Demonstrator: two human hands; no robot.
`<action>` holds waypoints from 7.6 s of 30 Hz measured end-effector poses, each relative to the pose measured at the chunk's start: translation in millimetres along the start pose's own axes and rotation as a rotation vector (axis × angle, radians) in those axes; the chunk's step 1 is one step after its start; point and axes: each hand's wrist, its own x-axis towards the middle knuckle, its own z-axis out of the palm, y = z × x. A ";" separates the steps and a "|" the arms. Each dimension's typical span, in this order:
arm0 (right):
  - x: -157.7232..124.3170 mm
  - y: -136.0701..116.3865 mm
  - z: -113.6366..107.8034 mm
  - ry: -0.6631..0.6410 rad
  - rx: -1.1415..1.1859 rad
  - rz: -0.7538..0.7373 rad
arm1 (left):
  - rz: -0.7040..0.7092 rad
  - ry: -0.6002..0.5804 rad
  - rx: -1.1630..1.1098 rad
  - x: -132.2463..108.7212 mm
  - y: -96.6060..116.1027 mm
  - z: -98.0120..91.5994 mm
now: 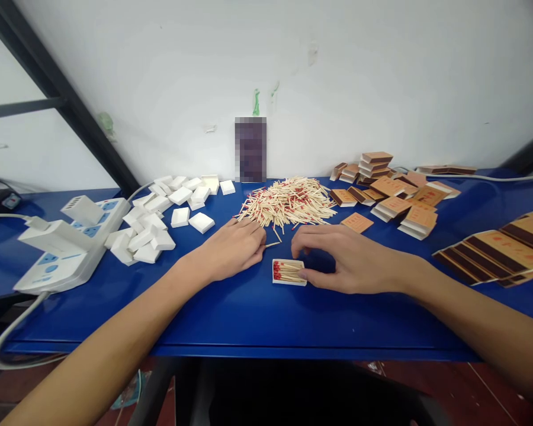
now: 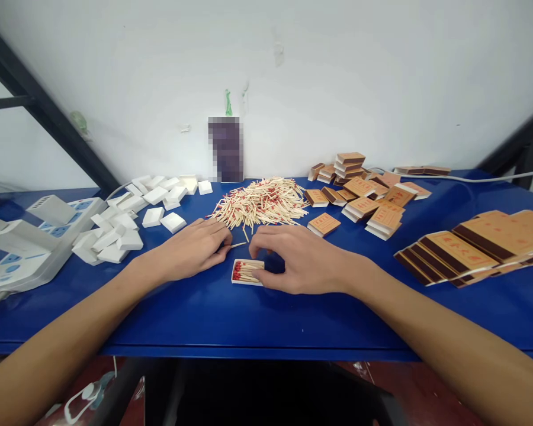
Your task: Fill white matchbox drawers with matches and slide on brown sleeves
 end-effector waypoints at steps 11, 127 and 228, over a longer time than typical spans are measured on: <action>3.4 4.3 6.2 -0.042 0.051 0.017 | 0.004 -0.034 -0.047 -2.4 -0.9 -2.7; 1.4 14.6 9.8 0.096 -0.058 -0.034 | 0.154 0.102 -0.483 -3.2 9.0 1.6; 11.5 45.4 24.2 0.228 -0.147 0.091 | 0.079 0.256 -0.246 6.6 -17.9 19.0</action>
